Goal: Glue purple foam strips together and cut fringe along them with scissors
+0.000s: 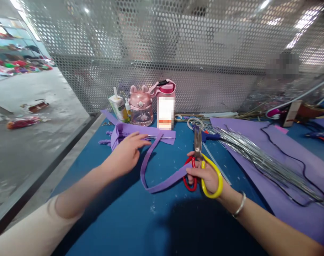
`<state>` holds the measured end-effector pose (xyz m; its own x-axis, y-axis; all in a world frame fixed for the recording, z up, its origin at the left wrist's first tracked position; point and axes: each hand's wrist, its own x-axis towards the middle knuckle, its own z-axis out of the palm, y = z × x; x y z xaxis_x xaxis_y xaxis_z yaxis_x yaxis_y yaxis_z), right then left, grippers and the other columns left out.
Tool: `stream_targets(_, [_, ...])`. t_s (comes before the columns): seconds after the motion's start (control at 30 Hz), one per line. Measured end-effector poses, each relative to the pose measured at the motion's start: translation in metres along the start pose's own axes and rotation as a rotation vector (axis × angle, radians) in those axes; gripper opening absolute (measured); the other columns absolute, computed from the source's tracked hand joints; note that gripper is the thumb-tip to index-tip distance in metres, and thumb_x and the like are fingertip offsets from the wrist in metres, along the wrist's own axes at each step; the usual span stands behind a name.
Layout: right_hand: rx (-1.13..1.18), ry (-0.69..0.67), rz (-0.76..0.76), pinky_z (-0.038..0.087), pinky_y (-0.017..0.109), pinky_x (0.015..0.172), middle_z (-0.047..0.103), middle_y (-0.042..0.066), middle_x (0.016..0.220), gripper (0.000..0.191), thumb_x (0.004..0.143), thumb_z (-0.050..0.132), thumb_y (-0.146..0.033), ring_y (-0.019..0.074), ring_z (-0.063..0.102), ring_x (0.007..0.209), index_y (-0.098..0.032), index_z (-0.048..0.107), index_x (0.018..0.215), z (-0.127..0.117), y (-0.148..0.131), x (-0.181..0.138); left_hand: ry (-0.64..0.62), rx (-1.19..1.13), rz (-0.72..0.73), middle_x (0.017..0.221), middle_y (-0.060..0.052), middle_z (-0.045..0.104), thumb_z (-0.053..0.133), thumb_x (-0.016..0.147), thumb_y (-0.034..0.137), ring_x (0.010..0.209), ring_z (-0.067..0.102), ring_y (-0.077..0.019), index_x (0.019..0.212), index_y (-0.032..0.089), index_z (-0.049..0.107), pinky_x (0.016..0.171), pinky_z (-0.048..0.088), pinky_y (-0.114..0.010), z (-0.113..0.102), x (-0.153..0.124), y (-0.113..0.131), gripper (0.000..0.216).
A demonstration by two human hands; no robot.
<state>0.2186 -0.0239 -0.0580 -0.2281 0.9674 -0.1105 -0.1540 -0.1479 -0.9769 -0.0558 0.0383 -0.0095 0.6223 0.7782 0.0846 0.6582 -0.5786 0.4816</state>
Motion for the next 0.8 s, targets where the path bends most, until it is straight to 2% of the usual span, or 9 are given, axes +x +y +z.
stream_targets(0.07, [0.012,0.034,0.001,0.043,0.023,0.042,0.054,-0.009,0.049,0.043,0.073,0.063,-0.021,0.0119,0.052,0.041,-0.023,0.037,0.108,0.006,0.002,0.004,0.289,-0.166,-0.127,0.131,-0.006,0.050,0.040,0.080,0.008,0.125,0.041,-0.0202,0.116,0.020,0.055,0.107,0.028,-0.042,0.010,-0.002,0.024,0.041])
stream_targets(0.13, [-0.003,0.033,-0.012,0.042,0.023,0.040,0.051,-0.011,0.049,0.044,0.072,0.064,-0.020,0.0107,0.049,0.039,-0.024,0.037,0.107,0.014,0.000,0.007,0.249,-0.481,-0.219,0.118,-0.007,0.059,0.040,0.087,0.023,0.107,0.055,-0.0181,0.126,0.020,0.044,0.094,0.043,-0.037,0.030,-0.007,0.053,0.039])
stream_targets(0.2, [-0.073,0.027,-0.019,0.039,0.021,0.038,0.047,-0.011,0.053,0.044,0.072,0.063,-0.020,0.0094,0.046,0.038,-0.025,0.038,0.107,0.022,-0.005,0.007,0.152,-0.655,-0.273,0.107,-0.007,0.062,0.045,0.087,0.033,0.096,0.059,-0.0174,0.131,0.019,0.036,0.086,0.047,-0.033,0.054,-0.010,0.075,0.047])
stream_targets(0.27, [-0.220,0.044,-0.060,0.039,0.021,0.041,0.048,-0.009,0.061,0.041,0.071,0.063,-0.018,0.0086,0.046,0.043,-0.026,0.041,0.105,0.029,-0.011,0.005,0.084,-0.734,-0.300,0.084,-0.003,0.064,0.042,0.088,0.037,0.074,0.060,-0.0148,0.124,0.017,0.043,0.067,0.048,-0.027,0.073,-0.010,0.082,0.041])
stream_targets(0.33, [-0.380,0.053,-0.131,0.041,0.021,0.048,0.049,-0.007,0.069,0.038,0.071,0.064,-0.018,0.0083,0.047,0.052,-0.025,0.044,0.103,0.031,-0.015,0.004,0.062,-0.752,-0.279,0.065,0.001,0.056,0.037,0.090,0.039,0.058,0.053,-0.0116,0.102,0.017,0.055,0.054,0.042,-0.022,0.081,-0.008,0.079,0.031])
stream_targets(0.43, [-0.530,0.029,-0.217,0.041,0.022,0.054,0.048,-0.005,0.073,0.032,0.076,0.062,-0.025,0.0090,0.046,0.058,-0.024,0.046,0.104,0.023,-0.016,0.003,0.162,-0.714,-0.249,0.059,0.004,0.048,0.036,0.091,0.037,0.054,0.046,-0.0098,0.080,0.017,0.056,0.052,0.036,-0.021,0.081,-0.003,0.066,0.030])
stream_targets(0.6, [-0.765,0.028,-0.321,0.042,0.024,0.057,0.051,-0.001,0.075,0.036,0.078,0.060,-0.037,0.0126,0.048,0.062,-0.020,0.047,0.107,-0.002,-0.011,0.003,0.413,-0.618,-0.182,0.080,-0.001,0.061,0.040,0.091,0.025,0.075,0.057,-0.0128,0.093,0.018,0.051,0.070,0.044,-0.025,0.076,0.001,0.044,0.013])
stream_targets(0.73, [-0.909,0.125,-0.387,0.044,0.026,0.058,0.059,0.002,0.075,0.030,0.080,0.059,-0.038,0.0144,0.053,0.062,-0.019,0.054,0.102,-0.007,-0.008,0.001,0.521,-0.154,0.112,0.104,-0.005,0.064,0.045,0.086,0.013,0.100,0.052,-0.0198,0.090,0.021,0.059,0.090,0.040,-0.038,0.069,-0.002,0.030,0.015])
stream_targets(0.8, [-0.976,0.197,-0.425,0.046,0.027,0.061,0.063,0.004,0.080,0.028,0.079,0.061,-0.036,0.0160,0.057,0.065,-0.019,0.057,0.101,-0.007,-0.005,0.000,0.559,0.071,0.214,0.108,-0.005,0.062,0.050,0.084,0.013,0.101,0.050,-0.0222,0.087,0.024,0.064,0.089,0.038,-0.041,0.065,-0.007,0.032,0.018])
